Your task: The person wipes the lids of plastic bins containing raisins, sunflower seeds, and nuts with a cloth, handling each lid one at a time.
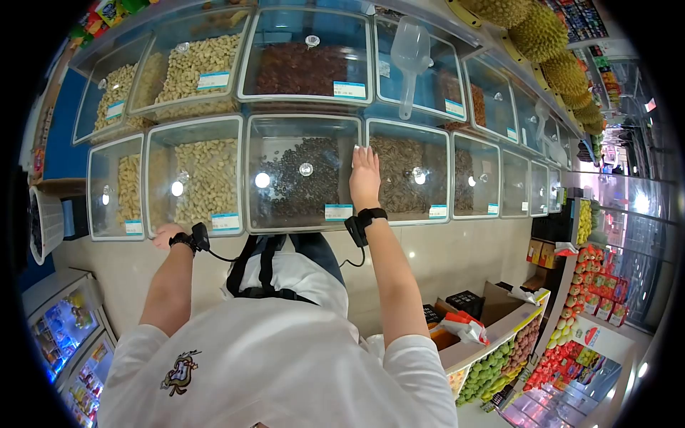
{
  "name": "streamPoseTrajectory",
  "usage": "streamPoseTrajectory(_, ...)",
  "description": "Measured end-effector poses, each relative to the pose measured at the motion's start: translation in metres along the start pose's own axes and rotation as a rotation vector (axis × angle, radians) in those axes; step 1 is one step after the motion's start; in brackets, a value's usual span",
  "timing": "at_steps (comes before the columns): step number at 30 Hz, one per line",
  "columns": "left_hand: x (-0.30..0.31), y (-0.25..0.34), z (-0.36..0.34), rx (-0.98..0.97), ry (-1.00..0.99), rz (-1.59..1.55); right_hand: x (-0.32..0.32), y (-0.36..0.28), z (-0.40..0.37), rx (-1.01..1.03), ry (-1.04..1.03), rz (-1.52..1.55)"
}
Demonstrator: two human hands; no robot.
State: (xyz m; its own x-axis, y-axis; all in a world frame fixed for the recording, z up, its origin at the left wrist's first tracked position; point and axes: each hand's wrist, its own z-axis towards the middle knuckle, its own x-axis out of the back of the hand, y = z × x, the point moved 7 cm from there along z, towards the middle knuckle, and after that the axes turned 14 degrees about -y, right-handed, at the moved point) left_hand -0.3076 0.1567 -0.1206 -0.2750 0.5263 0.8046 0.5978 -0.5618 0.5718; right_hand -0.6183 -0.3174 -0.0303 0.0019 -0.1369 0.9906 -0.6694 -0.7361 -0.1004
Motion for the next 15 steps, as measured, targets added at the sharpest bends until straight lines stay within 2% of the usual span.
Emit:
streamPoseTrajectory(1,0.003,0.004,-0.004,0.003,-0.006,0.003,-0.007,-0.005,0.001,0.006,-0.055,-0.11)
streamPoseTrajectory(7,0.002,0.005,-0.004,0.046,-0.049,0.063,-0.017,-0.021,-0.007,-0.022,-0.02,-0.15)
streamPoseTrajectory(13,0.002,0.003,-0.003,0.07,-0.018,0.086,-0.018,-0.045,-0.033,-0.069,-0.066,0.174)
streamPoseTrajectory(14,0.002,0.003,-0.002,0.076,-0.019,0.087,-0.019,-0.051,-0.042,-0.066,0.022,0.228)
streamPoseTrajectory(15,0.001,0.003,-0.003,0.083,-0.02,0.088,-0.025,-0.056,-0.05,-0.041,0.019,0.236)
